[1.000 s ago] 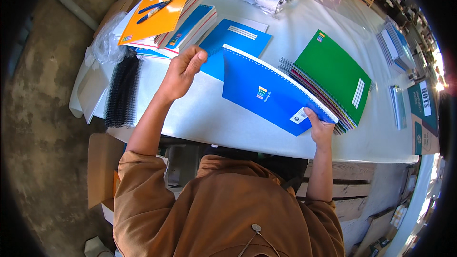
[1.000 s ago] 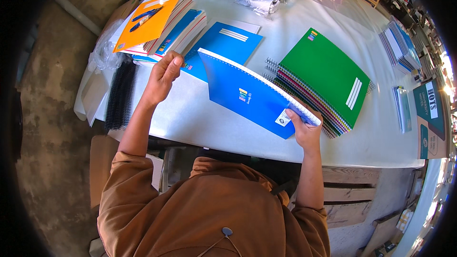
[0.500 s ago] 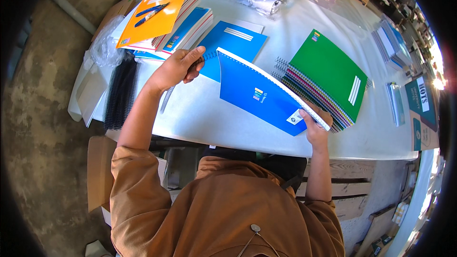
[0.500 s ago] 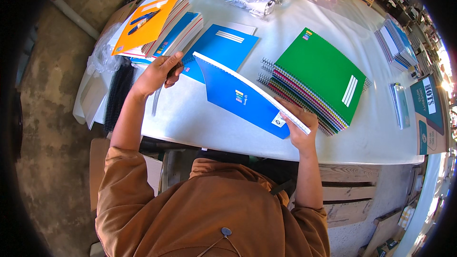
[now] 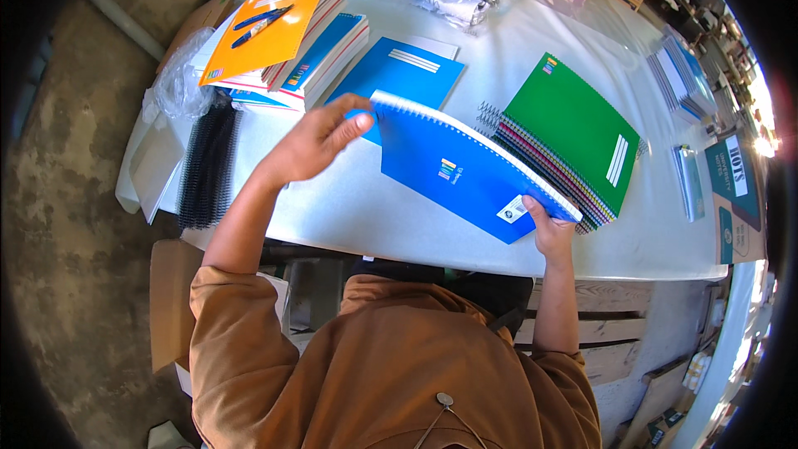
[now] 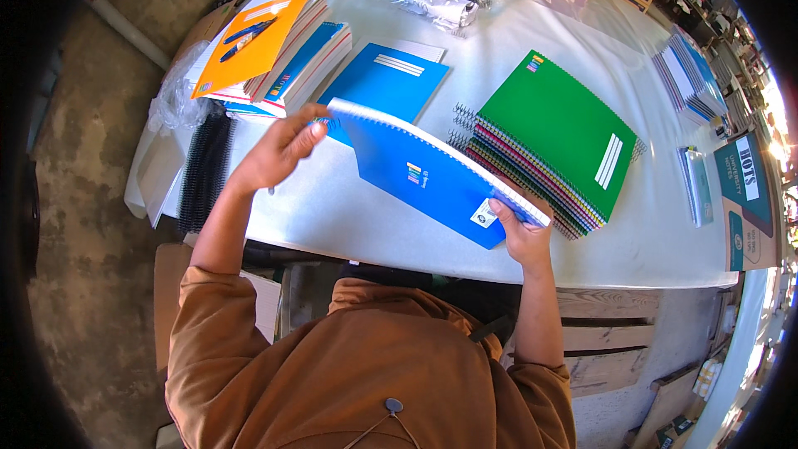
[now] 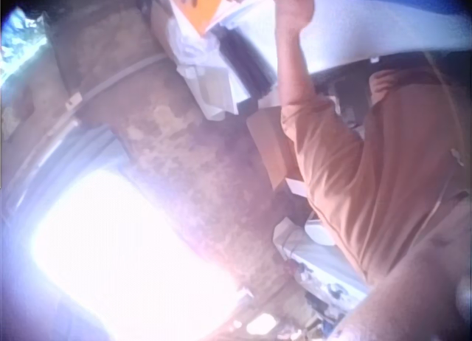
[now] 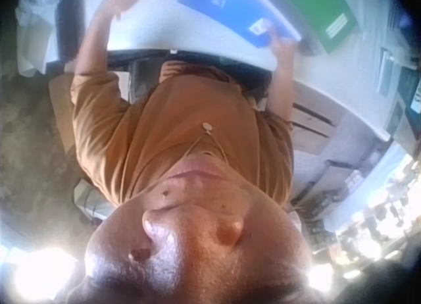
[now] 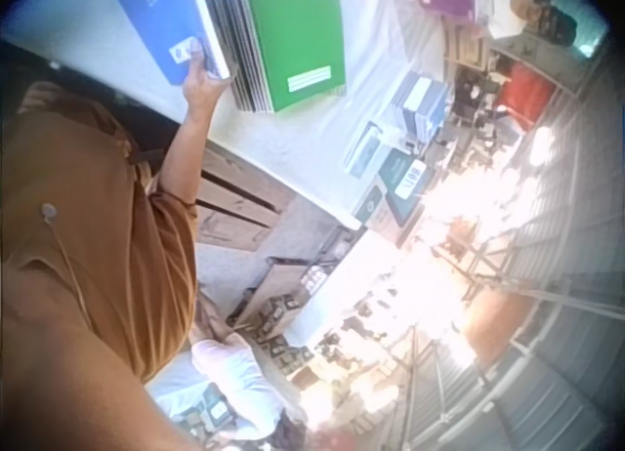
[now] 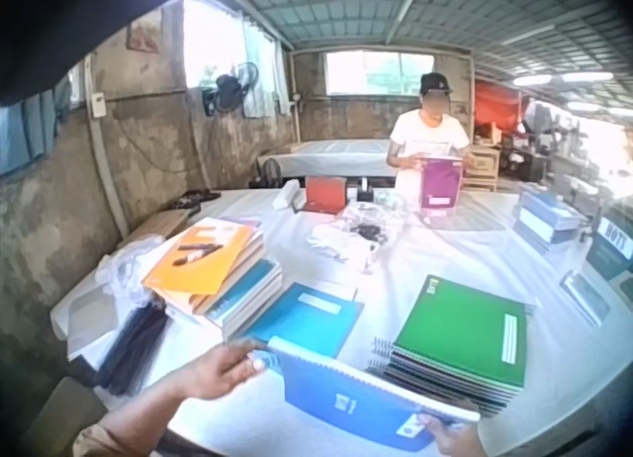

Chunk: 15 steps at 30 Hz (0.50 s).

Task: The person collates notebooks by taking individual notebooks from stacks of different colors, fanning the pages, and placing them into a new stack. The person handles red, green, blue, and yellow notebooks and uses a pair of pliers to adjust the spiral binding on one notebook.

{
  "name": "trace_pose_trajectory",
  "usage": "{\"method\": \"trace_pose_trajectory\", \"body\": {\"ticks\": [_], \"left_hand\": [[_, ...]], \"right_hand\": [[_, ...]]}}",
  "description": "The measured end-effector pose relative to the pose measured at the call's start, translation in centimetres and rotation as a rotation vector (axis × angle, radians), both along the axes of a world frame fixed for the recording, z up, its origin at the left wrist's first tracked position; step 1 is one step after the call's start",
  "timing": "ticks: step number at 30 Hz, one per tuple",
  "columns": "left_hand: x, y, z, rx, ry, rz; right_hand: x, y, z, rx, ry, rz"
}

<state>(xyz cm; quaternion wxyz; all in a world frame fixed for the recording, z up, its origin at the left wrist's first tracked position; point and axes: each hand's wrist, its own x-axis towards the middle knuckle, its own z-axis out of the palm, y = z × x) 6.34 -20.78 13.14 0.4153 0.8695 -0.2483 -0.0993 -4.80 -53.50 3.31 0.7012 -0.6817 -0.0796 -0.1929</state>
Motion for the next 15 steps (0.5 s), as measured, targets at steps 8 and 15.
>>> {"method": "trace_pose_trajectory", "body": {"ticks": [8,15], "left_hand": [[1.6,0.7,-0.6,-0.135,0.05,0.022],[2.5,0.5,1.4,-0.141,0.287,0.036]], "right_hand": [[0.1,-0.4,1.0,-0.321,-0.001,0.022],[0.8,-0.5,0.6,-0.196,-0.179,0.197]]}}
